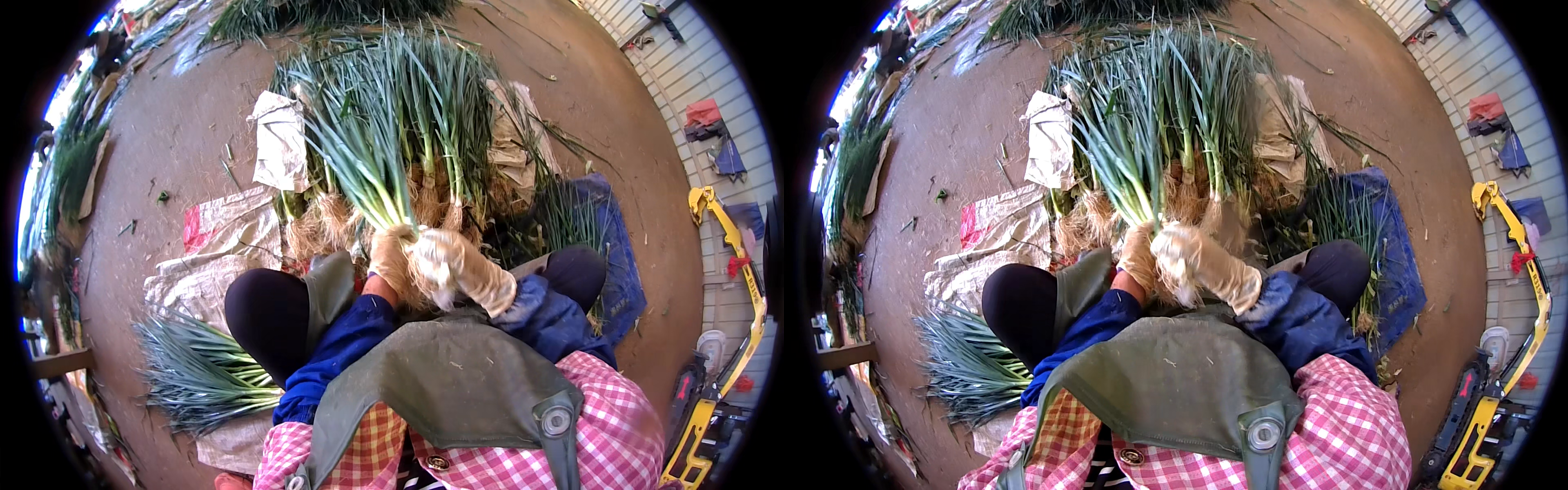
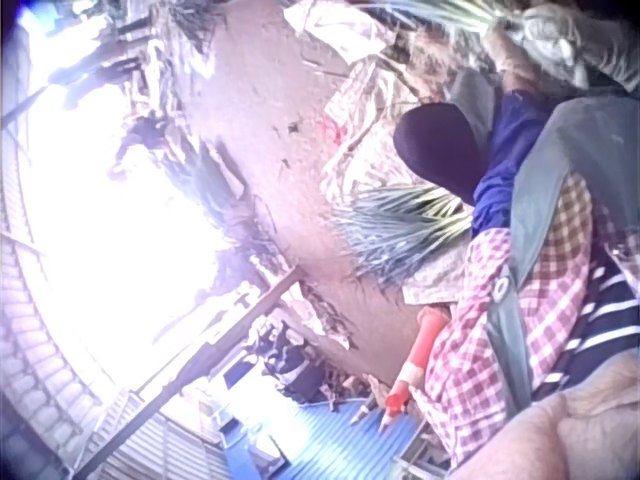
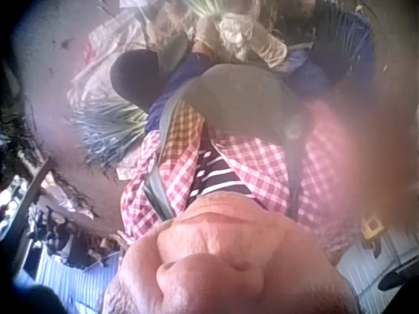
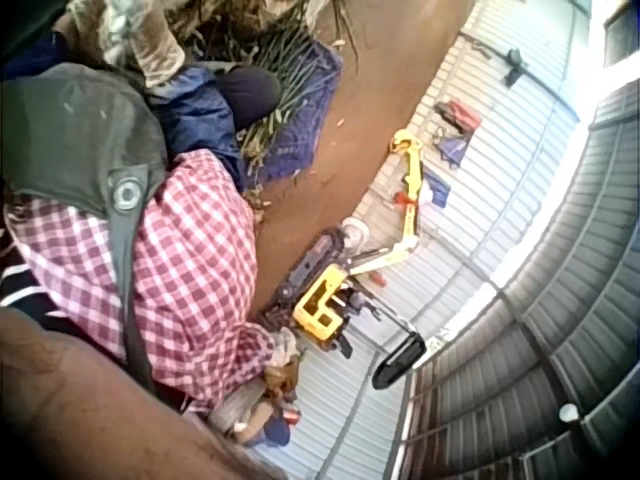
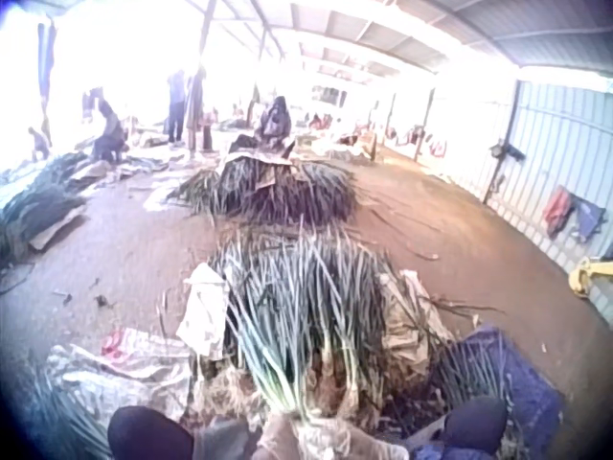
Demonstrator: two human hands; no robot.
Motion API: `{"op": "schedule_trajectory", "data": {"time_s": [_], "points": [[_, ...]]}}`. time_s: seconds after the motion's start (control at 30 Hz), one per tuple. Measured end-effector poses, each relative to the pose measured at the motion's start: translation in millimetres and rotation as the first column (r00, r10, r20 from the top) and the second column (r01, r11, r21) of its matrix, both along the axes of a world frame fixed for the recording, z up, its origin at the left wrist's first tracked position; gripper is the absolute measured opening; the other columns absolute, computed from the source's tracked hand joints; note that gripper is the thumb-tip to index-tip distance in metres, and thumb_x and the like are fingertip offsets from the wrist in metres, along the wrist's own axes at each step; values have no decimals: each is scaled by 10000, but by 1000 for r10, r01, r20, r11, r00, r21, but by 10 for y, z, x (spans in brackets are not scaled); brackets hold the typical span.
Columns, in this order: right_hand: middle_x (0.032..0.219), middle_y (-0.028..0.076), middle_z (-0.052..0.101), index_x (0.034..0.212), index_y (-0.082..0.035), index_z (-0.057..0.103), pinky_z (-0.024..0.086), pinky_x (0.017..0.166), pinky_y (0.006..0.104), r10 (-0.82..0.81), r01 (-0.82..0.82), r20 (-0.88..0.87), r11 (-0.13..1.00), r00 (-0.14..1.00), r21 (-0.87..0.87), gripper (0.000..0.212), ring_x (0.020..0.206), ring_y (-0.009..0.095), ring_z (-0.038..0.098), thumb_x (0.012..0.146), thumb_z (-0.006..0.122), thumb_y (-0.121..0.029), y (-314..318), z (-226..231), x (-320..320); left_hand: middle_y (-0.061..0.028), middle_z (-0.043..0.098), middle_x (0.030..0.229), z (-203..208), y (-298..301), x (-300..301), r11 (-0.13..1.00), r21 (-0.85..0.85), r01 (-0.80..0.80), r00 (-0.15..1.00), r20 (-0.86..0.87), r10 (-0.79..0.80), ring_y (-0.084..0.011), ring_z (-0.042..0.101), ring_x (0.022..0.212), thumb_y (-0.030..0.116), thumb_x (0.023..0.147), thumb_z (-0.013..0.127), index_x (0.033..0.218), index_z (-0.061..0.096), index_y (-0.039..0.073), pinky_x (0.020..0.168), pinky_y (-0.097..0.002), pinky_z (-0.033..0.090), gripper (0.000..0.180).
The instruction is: The person peels and cleans scallions by hand, removing outer leaves and dirt, and then bundles them together on a tarp.
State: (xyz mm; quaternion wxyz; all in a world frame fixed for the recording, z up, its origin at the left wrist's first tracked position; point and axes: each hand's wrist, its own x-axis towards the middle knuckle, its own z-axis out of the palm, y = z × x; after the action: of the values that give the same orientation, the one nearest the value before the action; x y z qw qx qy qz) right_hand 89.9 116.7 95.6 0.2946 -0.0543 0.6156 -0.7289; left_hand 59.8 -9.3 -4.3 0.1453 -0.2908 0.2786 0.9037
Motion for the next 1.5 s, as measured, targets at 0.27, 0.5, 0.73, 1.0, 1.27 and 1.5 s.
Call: {"op": "schedule_trajectory", "data": {"time_s": [0.27, 0.5, 0.73, 1.0, 1.27, 1.5], "points": [[658, -11, 526, 987, -1, 608, 435, 459, 196, -423, 429, 110, 902, 900, -46, 351, 490, 73, 466, 996, 479, -328, 533, -401, -804, -137, 645, 805, 266, -53, 13, 944, 324, 67, 997, 2, -72, -237, 641, 665, 58, 861, 554, 988, 565, -20, 616, -323, 561, 150], [728, 10, 614, 1049, -23, 639, 456, 479, 212, -272, 264, 333, 962, 903, 71, 278, 558, 82, 561, 922, 634, -270, -44, -836, -924, -145, 664, 840, 65, -79, 27, 952, 301, 60, 998, -16, -58, -270, 670, 732, 32, 851, 588, 1009, 581, -29, 670, -361, 583, 170], [742, 51, 651, 994, -17, 605, 469, 449, 261, -460, 456, -66, 833, 885, 314, 184, 538, 120, 567, 935, 602, -191, 268, -962, -1068, -142, 652, 807, 13, -37, -23, 972, 227, 58, 998, -39, -50, -243, 649, 627, 40, 840, 581, 1026, 574, -37, 572, -315, 572, 201], [620, -42, 533, 1024, -11, 629, 282, 417, 164, -280, 266, 190, 959, 941, 95, 257, 464, 18, 382, 940, 605, -252, 281, -624, -1074, -144, 653, 837, 279, -179, 52, 946, 309, 94, 994, -76, -74, -241, 645, 666, 98, 863, 593, 1091, 556, -6, 588, -313, 560, 253], [831, 41, 658, 1025, -29, 635, 552, 653, 280, -155, 270, 414, 934, 897, -235, 187, 710, 147, 639, 936, 589, -188, -11, -947, -1249, -208, 673, 919, 251, -84, 40, 921, 360, 151, 983, -150, -103, -332, 677, 783, 81, 868, 564, 1074, 571, -36, 723, -401, 578, 238], [1002, 110, 673, 1184, 66, 576, 491, 777, 259, -395, 453, -223, 804, 891, 386, 452, 898, 146, 622, 834, 723, -180, -37, -1118, -1365, -195, 656, 881, 237, 0, 47, 940, 304, 158, 987, -58, -147, -306, 670, 735, 23, 837, 572, 1049, 529, -50, 669, -371, 585, 228]]}}
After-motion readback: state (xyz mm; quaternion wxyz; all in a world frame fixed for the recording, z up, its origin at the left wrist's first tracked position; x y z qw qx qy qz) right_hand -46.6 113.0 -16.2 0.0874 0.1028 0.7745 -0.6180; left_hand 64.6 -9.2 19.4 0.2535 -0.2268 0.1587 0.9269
